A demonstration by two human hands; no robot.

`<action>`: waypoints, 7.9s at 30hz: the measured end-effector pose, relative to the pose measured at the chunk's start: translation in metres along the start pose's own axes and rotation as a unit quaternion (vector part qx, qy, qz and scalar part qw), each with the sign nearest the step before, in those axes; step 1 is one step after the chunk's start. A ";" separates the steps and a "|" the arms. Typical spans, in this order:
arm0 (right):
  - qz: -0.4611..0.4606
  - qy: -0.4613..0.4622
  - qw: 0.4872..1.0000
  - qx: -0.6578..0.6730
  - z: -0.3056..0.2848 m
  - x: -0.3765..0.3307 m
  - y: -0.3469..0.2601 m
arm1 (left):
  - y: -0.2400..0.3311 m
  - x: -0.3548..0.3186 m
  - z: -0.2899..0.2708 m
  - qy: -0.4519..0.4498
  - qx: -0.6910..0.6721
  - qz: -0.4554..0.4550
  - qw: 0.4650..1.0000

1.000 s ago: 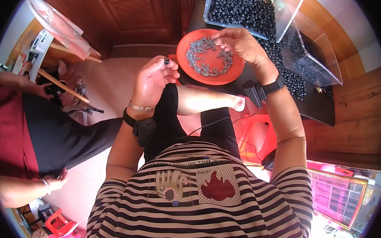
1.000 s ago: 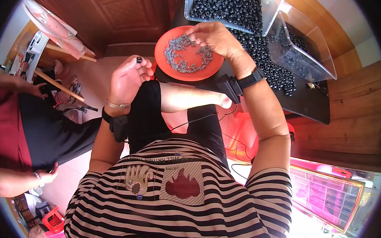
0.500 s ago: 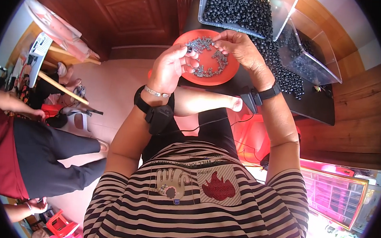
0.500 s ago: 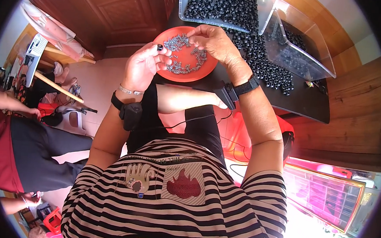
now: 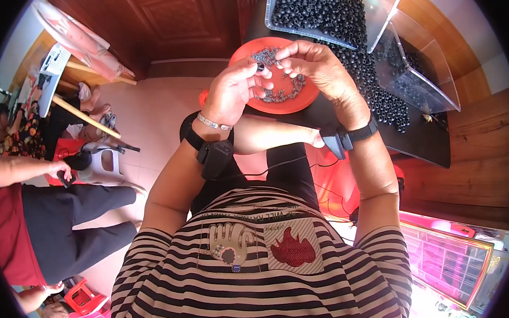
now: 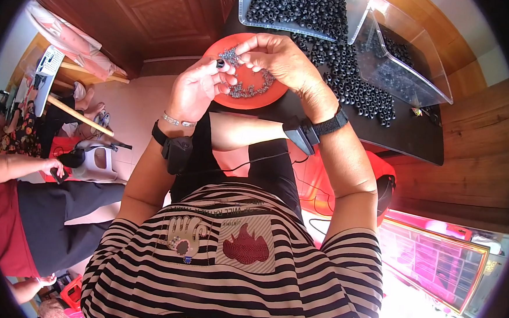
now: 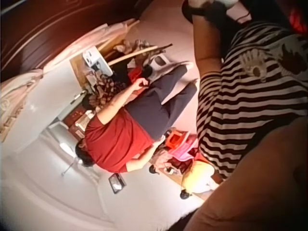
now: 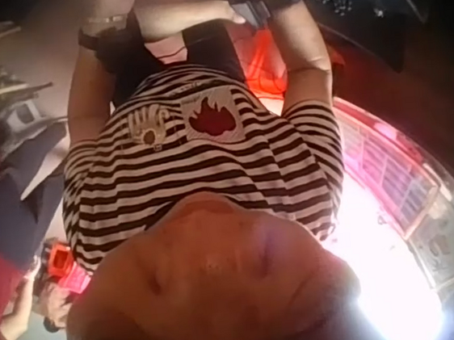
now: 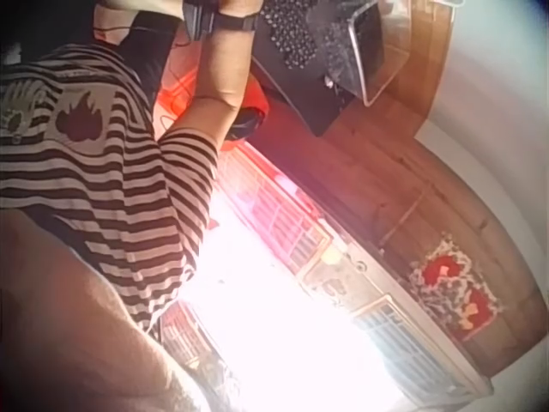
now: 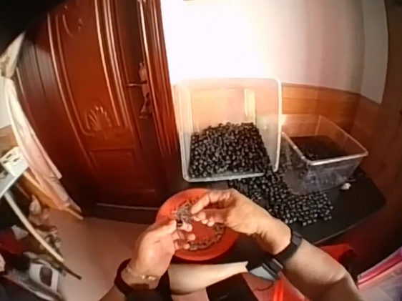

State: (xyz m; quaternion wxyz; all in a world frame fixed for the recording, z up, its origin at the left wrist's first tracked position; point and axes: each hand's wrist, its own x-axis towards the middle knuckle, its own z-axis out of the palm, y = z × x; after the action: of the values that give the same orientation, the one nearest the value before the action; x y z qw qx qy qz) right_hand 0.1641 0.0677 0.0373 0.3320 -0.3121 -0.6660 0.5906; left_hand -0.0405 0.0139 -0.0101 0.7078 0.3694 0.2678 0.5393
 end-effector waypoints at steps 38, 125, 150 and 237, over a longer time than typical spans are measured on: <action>-0.030 0.236 0.927 -0.291 -0.056 -0.050 -0.016 | 0.003 -0.040 0.001 -0.069 -0.123 0.006 0.990; -0.011 0.045 0.957 0.287 0.046 -0.043 0.013 | -0.010 -0.064 0.006 -0.062 -0.092 -0.006 0.994; -0.133 0.052 0.961 -0.236 0.073 -0.053 -0.011 | -0.026 -0.066 0.017 0.004 -0.051 -0.028 0.998; -0.285 0.093 0.919 -0.254 0.165 -0.170 -0.045 | -0.028 -0.186 0.077 -0.024 -0.081 0.054 0.995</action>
State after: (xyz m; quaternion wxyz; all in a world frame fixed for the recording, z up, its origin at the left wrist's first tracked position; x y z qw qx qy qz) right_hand 0.1288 -0.1700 0.0566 0.4567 -0.2367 -0.8203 0.2501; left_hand -0.0159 -0.1868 0.0081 0.7115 0.3377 0.1864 0.5873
